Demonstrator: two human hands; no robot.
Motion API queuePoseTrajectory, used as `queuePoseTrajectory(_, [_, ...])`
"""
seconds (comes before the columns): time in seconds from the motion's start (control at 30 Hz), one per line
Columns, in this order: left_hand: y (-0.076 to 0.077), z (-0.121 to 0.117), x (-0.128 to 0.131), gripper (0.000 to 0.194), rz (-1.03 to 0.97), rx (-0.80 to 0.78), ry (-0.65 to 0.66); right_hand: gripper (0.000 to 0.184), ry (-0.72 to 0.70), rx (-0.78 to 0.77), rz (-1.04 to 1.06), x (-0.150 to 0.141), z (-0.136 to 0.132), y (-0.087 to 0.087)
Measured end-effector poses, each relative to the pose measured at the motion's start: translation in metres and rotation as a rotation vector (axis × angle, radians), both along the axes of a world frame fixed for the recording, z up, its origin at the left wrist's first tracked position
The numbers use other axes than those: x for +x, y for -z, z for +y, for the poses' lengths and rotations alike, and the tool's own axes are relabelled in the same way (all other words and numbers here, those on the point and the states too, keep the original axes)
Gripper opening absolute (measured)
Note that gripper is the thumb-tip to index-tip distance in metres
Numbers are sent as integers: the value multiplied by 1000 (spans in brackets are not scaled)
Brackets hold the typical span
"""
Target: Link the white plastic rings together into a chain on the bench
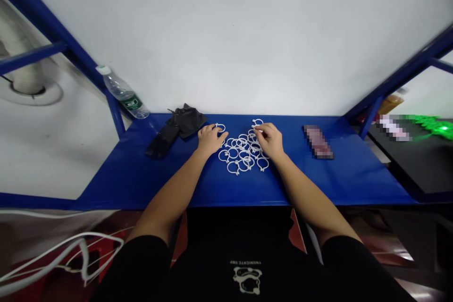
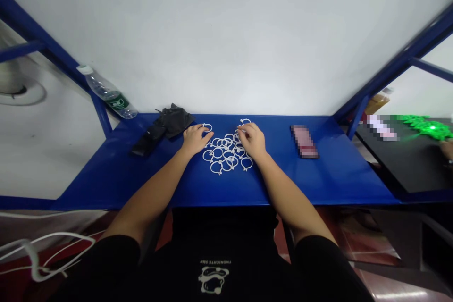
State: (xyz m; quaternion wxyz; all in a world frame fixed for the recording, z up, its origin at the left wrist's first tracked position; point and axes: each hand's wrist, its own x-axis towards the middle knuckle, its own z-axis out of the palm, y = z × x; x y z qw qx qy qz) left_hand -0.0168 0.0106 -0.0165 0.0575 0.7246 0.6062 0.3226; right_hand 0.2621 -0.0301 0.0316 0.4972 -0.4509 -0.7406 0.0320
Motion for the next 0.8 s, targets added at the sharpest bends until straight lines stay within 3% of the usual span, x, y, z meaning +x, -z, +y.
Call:
queuePoseTrajectory(0.23, [-17,-10,10,25,39,-19,80,16,-243,-59,-112,-20,-16,-1])
queuePoseTrajectory(0.53, [-15,-18,19,18,-82,121,197,18,-223,-113,-125,-19,-15,4])
queuePoseTrajectory(0.8, [-11,-20,20,19,20,22,212,16,-253,-113,-142,-20,-13,6])
